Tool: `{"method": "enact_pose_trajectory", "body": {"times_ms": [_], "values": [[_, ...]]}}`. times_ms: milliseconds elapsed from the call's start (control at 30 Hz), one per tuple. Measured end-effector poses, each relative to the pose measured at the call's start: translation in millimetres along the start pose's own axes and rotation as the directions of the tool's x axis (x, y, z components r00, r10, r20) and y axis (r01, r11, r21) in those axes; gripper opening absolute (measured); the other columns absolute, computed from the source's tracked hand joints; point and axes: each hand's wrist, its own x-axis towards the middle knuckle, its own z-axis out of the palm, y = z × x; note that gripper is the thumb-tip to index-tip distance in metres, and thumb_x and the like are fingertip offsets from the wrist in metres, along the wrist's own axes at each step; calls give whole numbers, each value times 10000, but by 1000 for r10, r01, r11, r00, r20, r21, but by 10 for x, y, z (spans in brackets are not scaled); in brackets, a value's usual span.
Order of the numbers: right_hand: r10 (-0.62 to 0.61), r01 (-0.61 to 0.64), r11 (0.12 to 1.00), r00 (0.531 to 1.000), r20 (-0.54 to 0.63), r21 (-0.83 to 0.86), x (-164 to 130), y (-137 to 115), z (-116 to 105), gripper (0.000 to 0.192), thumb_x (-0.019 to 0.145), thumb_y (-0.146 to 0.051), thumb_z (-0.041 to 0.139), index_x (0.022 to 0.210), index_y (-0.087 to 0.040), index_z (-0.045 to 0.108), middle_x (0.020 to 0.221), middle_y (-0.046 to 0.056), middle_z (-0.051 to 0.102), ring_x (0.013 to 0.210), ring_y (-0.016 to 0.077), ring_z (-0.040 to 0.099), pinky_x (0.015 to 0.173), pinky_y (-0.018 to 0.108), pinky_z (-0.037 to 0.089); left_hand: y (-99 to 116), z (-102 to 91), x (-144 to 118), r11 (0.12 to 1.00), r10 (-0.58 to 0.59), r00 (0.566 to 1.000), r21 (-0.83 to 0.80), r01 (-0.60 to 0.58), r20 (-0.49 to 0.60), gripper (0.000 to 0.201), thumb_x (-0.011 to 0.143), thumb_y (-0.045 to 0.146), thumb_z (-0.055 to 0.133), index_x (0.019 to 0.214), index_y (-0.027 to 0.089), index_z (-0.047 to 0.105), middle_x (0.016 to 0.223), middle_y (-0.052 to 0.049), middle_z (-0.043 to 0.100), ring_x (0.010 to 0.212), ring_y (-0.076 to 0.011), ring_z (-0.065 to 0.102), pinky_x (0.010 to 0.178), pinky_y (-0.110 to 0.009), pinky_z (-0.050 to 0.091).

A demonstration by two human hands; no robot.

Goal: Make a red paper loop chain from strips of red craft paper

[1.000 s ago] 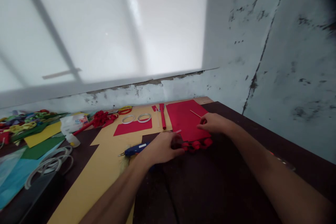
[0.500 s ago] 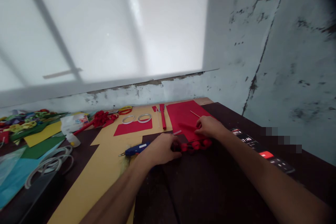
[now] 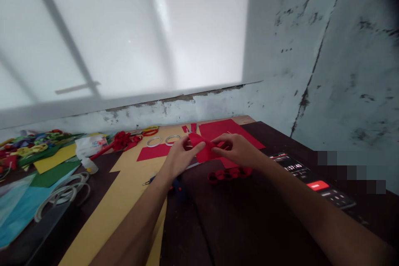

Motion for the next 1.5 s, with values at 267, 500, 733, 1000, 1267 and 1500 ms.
{"method": "enact_pose_trajectory", "body": {"times_ms": [267,500,733,1000,1267,1500], "values": [[205,-183,976,957,207,-117,-55,127,-404,562,721,-428,760,1213,-178,654,1056,107,723,913,226,680,784,302,526,-91,-177,65,995,-1,974,95,23,-227,274,744,425,685,731,152,669,617,10,587,577,-128,501,548,-246,349],[446,-295,893,670,593,-338,-83,357,-526,384,569,-165,729,952,-172,743,852,47,737,792,222,677,602,250,470,22,-218,9,893,156,912,448,33,-379,256,783,404,628,710,171,704,624,-2,648,611,-151,565,577,-256,344],[240,-157,918,951,195,-363,-19,432,-519,213,685,-120,633,825,-211,765,862,42,759,833,215,694,736,278,494,22,-227,9,887,159,907,460,43,-390,273,788,415,629,672,173,680,633,-10,660,622,-160,581,587,-263,354],[221,-266,783,964,-149,-562,90,763,-507,233,775,-145,616,917,-228,781,973,64,759,956,230,679,847,297,494,0,-229,20,882,146,911,468,57,-386,276,784,436,636,721,184,729,650,-20,688,639,-175,605,592,-268,361],[315,-419,709,908,-277,-567,29,950,-478,330,739,-134,636,1031,-213,767,1034,123,741,930,282,692,798,351,510,1,-237,30,849,128,919,520,94,-374,294,762,450,647,669,183,730,587,-16,658,590,-167,573,591,-272,344],[198,-318,855,930,-309,-409,89,557,-354,262,809,-190,587,1013,-198,752,1011,90,751,896,230,699,810,307,518,-22,-235,30,854,127,934,515,69,-335,284,755,424,654,604,187,687,535,-9,609,554,-155,528,577,-273,320]]}}
